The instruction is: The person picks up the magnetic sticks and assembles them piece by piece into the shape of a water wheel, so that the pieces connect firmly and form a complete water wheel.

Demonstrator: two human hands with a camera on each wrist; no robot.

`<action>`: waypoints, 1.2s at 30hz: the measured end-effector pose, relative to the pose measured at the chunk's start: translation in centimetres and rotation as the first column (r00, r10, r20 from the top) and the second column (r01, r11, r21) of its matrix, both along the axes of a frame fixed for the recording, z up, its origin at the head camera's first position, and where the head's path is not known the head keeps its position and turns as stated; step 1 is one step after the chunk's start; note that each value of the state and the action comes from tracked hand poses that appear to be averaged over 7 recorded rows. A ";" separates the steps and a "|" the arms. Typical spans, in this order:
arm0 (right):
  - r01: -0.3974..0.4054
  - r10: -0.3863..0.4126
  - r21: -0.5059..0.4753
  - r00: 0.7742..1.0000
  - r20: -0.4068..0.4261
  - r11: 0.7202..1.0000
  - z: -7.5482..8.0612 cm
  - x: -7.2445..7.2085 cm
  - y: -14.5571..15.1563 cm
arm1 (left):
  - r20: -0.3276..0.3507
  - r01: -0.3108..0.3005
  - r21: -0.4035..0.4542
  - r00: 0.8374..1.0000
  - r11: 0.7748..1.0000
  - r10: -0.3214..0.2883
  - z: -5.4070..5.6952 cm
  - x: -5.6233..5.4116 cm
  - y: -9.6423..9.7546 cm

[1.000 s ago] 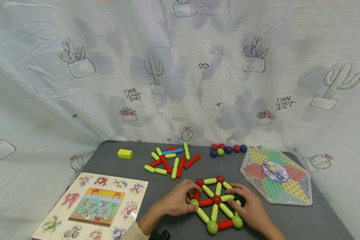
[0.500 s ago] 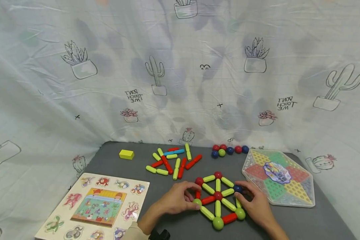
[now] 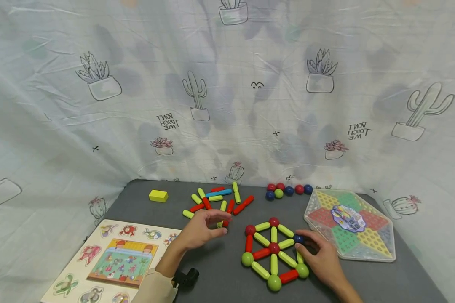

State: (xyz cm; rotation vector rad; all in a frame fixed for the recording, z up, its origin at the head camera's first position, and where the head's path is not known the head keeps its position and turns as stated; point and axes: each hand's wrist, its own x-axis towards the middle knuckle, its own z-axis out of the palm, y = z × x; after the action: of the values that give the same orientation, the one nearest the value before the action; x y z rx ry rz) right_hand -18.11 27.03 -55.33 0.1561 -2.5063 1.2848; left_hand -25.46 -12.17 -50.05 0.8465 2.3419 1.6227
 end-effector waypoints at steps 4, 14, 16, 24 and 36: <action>-0.003 0.003 -0.005 1.000 -0.005 1.000 -0.1 0.1 -0.1 | -0.129 -0.114 -0.188 0.987 0.976 0.090 -0.6 -0.2 0.0; -0.002 0.002 -0.018 1.000 0.007 1.000 0.1 0.2 -0.2 | -0.475 -0.256 -0.417 0.880 0.872 0.031 -0.7 0.0 0.7; 0.000 0.000 -0.015 1.000 0.009 1.000 0.1 0.2 -0.2 | -0.520 -0.281 -0.442 0.854 0.852 0.012 -0.8 -0.1 0.8; -0.002 0.002 -0.009 1.000 0.006 1.000 -0.1 0.0 -0.2 | -0.535 -0.363 -0.397 0.838 0.843 0.108 -1.8 -0.5 0.7; -0.002 0.002 -0.011 1.000 -0.016 1.000 -0.4 0.1 0.0 | 0.056 -0.148 0.100 0.988 0.984 0.143 -0.1 3.7 8.9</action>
State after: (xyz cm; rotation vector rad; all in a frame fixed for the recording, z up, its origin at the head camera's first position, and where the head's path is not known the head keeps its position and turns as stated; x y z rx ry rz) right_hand -18.06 27.04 -55.72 0.1660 -2.4859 1.2925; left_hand -21.80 -3.28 -50.14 0.6599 2.3532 1.8144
